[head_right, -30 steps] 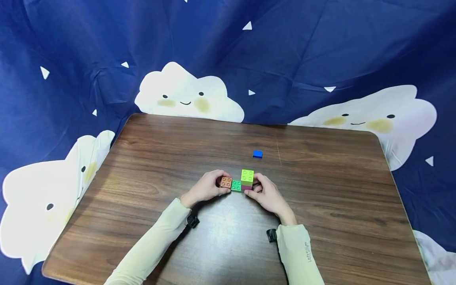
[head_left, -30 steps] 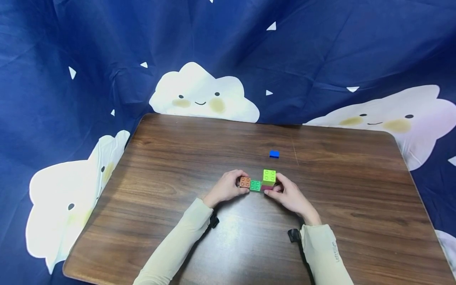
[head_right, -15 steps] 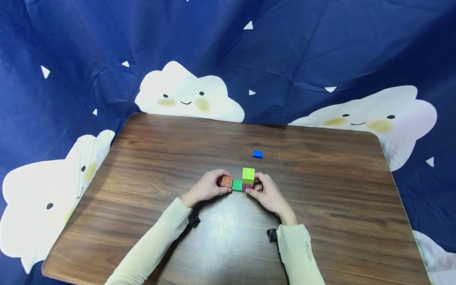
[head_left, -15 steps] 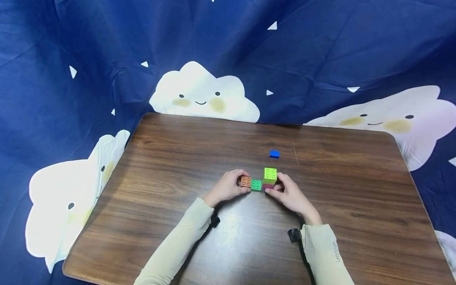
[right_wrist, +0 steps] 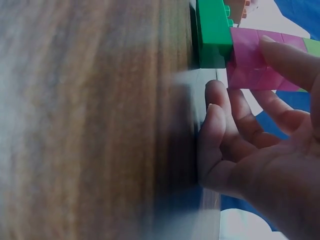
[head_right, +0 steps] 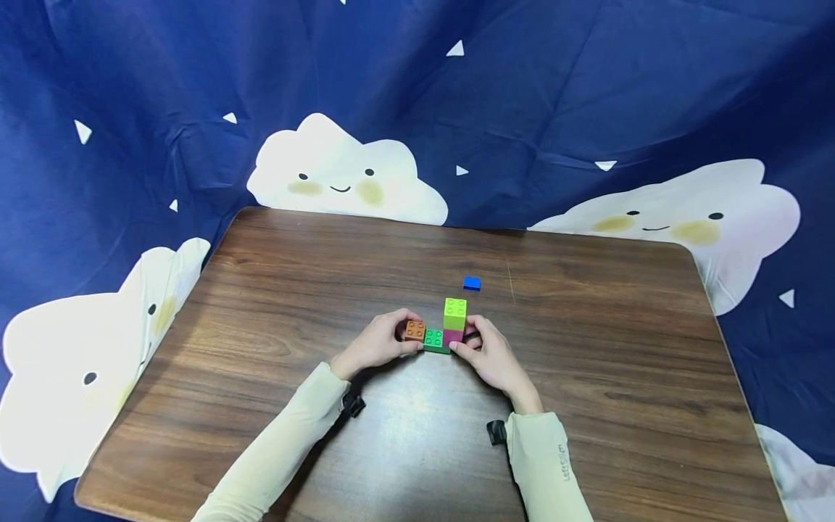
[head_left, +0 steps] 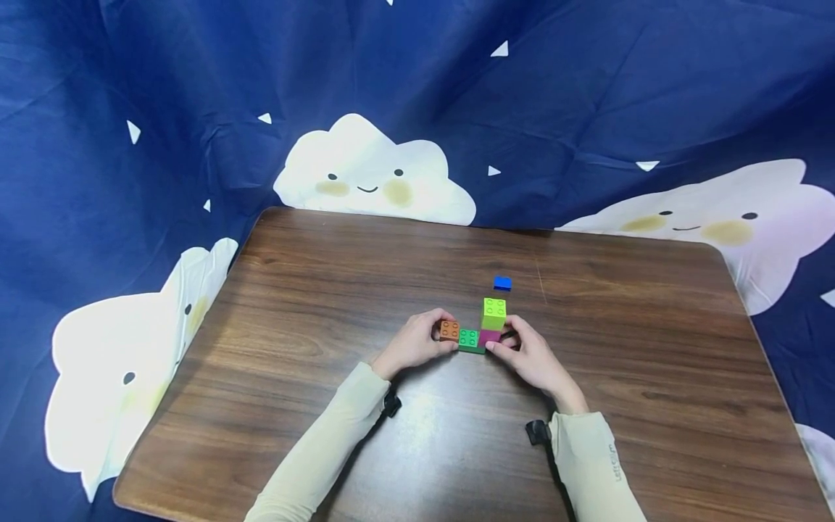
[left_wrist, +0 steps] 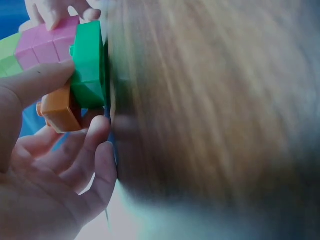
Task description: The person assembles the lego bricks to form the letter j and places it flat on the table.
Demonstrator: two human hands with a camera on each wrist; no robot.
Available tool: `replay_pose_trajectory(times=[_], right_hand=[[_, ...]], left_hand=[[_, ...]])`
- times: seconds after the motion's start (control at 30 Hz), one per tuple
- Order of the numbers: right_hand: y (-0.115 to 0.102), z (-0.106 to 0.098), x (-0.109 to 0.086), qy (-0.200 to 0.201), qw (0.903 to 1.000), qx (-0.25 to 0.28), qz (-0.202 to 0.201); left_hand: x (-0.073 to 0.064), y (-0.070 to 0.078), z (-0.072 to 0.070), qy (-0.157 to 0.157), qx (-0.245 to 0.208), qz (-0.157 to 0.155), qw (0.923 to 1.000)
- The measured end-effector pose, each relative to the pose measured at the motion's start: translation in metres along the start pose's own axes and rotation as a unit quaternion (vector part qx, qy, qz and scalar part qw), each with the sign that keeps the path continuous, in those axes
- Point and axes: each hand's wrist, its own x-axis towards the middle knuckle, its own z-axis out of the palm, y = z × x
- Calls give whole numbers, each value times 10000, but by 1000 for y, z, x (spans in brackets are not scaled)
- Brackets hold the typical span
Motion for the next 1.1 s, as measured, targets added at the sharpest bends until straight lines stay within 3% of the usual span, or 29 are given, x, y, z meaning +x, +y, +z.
replay_pose_trajectory(times=[0.5, 1.1], right_hand=[[-4, -5, 4, -58, 9997, -68, 229], [-6, -6, 8, -150, 9988, -277, 374]], left_hand=[[-1, -1, -2, 162, 254, 43, 9995], [-2, -3, -2, 268, 103, 161, 9995]])
